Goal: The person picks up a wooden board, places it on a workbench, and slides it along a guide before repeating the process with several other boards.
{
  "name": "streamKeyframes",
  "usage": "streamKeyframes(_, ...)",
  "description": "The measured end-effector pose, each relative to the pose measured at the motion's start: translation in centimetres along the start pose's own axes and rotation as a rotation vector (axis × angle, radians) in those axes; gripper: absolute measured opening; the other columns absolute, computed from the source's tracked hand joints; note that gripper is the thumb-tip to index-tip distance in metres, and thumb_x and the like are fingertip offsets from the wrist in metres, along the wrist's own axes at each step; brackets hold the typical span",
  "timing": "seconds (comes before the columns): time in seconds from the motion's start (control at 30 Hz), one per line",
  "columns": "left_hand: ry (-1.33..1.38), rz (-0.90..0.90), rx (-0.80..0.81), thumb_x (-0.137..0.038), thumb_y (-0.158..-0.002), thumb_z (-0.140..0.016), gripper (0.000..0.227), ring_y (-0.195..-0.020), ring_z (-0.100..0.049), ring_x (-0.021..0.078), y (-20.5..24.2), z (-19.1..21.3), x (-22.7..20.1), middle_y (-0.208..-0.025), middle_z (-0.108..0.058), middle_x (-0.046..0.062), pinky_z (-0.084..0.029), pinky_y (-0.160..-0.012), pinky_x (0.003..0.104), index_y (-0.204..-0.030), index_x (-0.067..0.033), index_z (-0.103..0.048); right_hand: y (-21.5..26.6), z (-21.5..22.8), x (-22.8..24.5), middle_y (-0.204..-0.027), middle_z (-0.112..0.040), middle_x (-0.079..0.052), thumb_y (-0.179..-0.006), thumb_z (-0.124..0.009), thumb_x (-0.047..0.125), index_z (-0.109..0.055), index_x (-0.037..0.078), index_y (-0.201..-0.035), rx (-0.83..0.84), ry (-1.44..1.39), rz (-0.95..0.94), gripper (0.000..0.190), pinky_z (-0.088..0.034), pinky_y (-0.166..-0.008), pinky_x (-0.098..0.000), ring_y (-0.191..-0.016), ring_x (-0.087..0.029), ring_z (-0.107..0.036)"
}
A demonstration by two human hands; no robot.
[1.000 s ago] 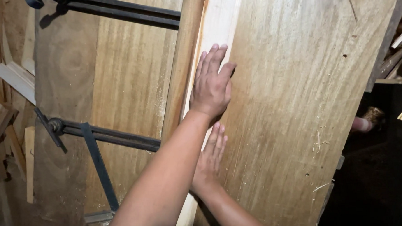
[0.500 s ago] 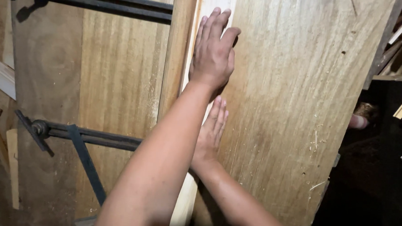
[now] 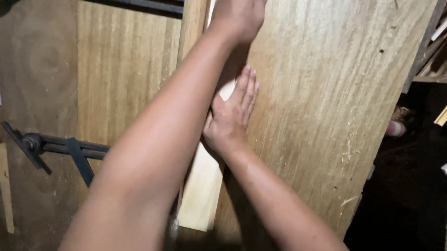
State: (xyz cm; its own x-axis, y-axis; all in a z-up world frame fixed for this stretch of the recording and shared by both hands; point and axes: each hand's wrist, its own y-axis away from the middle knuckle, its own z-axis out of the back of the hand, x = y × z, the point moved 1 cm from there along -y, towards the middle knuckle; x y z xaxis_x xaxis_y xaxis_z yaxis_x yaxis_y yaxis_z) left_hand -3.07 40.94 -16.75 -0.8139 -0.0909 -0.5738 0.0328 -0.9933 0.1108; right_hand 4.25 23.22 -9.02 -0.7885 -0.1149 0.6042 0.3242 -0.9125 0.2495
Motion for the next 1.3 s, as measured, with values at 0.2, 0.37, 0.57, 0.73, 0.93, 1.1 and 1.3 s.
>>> streamKeyframes(0.2, 0.53, 0.026, -0.161, -0.015, -0.11, -0.042, 0.038, -0.143, -0.052, 0.0327, 14.6, 9.8, -10.0, -0.147, -0.056, 0.015, -0.043, -0.124, 0.049, -0.147, -0.0091, -0.049, -3.2, -0.7, 0.0, -0.169, 0.008, -0.033, -0.109, -0.057, 0.042, -0.02, 0.01, -0.152, -0.086, -0.31, -0.254, 0.066, 0.005, -0.128, -0.0569, -0.158, -0.047, 0.008)
streamKeyframes(0.37, 0.163, 0.071, -0.163, -0.001, -0.102, -0.051, 0.043, -0.147, -0.047, 0.0403, 31.8, 8.2, -10.5, -0.145, -0.054, 0.02, -0.034, -0.128, 0.056, -0.145, -0.0031, -0.051, -2.7, -0.2, -0.4, -0.168, 0.005, -0.034, -0.108, -0.054, 0.016, -0.054, 0.037, -0.158, -0.104, -0.042, -0.029, 0.055, 0.002, -0.131, -0.0558, -0.159, -0.048, 0.005)
streamKeyframes(0.57, -0.062, -0.003, -0.078, 0.0, -0.092, -0.058, 0.048, -0.143, -0.045, 0.0473, 33.7, 6.9, -8.8, -0.147, -0.049, 0.025, -0.034, -0.122, 0.061, -0.14, 0.0, -0.049, -2.8, 0.5, 0.4, -0.165, -0.006, -0.038, -0.104, -0.056, 0.014, -0.058, 0.032, -0.152, -0.127, -0.089, -0.015, 0.051, -0.003, -0.127, -0.0603, -0.155, -0.054, -0.002)
streamKeyframes(0.73, 0.058, 0.024, -0.114, 0.0, -0.096, -0.061, 0.046, -0.144, -0.047, 0.0429, 33.8, 7.5, -8.7, -0.147, -0.052, 0.021, -0.036, -0.124, 0.057, -0.141, -0.0008, -0.051, -2.7, -0.1, -0.5, -0.166, -0.009, -0.039, -0.108, -0.057, 0.016, -0.056, 0.03, -0.154, -0.17, -0.117, 0.025, 0.049, -0.005, -0.129, -0.0633, -0.157, -0.056, -0.005)
streamKeyframes(0.93, 0.026, 0.004, 0.002, 0.006, -0.087, -0.058, 0.056, -0.146, -0.046, 0.0406, 34.0, 7.3, -7.2, -0.149, -0.054, 0.02, -0.036, -0.124, 0.054, -0.143, -0.0014, -0.053, -3.2, -1.0, -1.5, -0.165, -0.009, -0.039, -0.107, -0.058, 0.015, -0.055, 0.031, -0.155, -0.207, -0.077, 0.073, 0.051, -0.005, -0.128, -0.0632, -0.156, -0.056, -0.005)
streamKeyframes(1.1, -0.015, -0.024, -0.032, 0.004, -0.087, -0.058, 0.054, -0.145, -0.047, 0.0388, 31.2, 7.0, -6.6, -0.146, -0.056, 0.019, -0.035, -0.124, 0.053, -0.14, -0.0009, -0.056, -5.7, 0.1, -1.2, -0.165, -0.007, -0.039, -0.106, -0.056, 0.013, -0.054, 0.033, -0.156, -0.151, -0.049, 0.016, 0.053, -0.003, -0.128, -0.0629, -0.155, -0.054, -0.001)
streamKeyframes(1.3, 0.04, -0.032, -0.088, 0.005, -0.089, -0.057, 0.047, -0.145, -0.049, 0.0387, 27.7, 6.6, -6.3, -0.145, -0.057, 0.018, -0.036, -0.125, 0.052, -0.135, -0.0013, -0.058, -9.3, 0.7, -2.2, -0.163, -0.006, -0.039, -0.104, -0.055, 0.011, -0.055, 0.031, -0.157, -0.149, -0.013, 0.009, 0.056, -0.002, -0.127, -0.0632, -0.154, -0.053, -0.001)
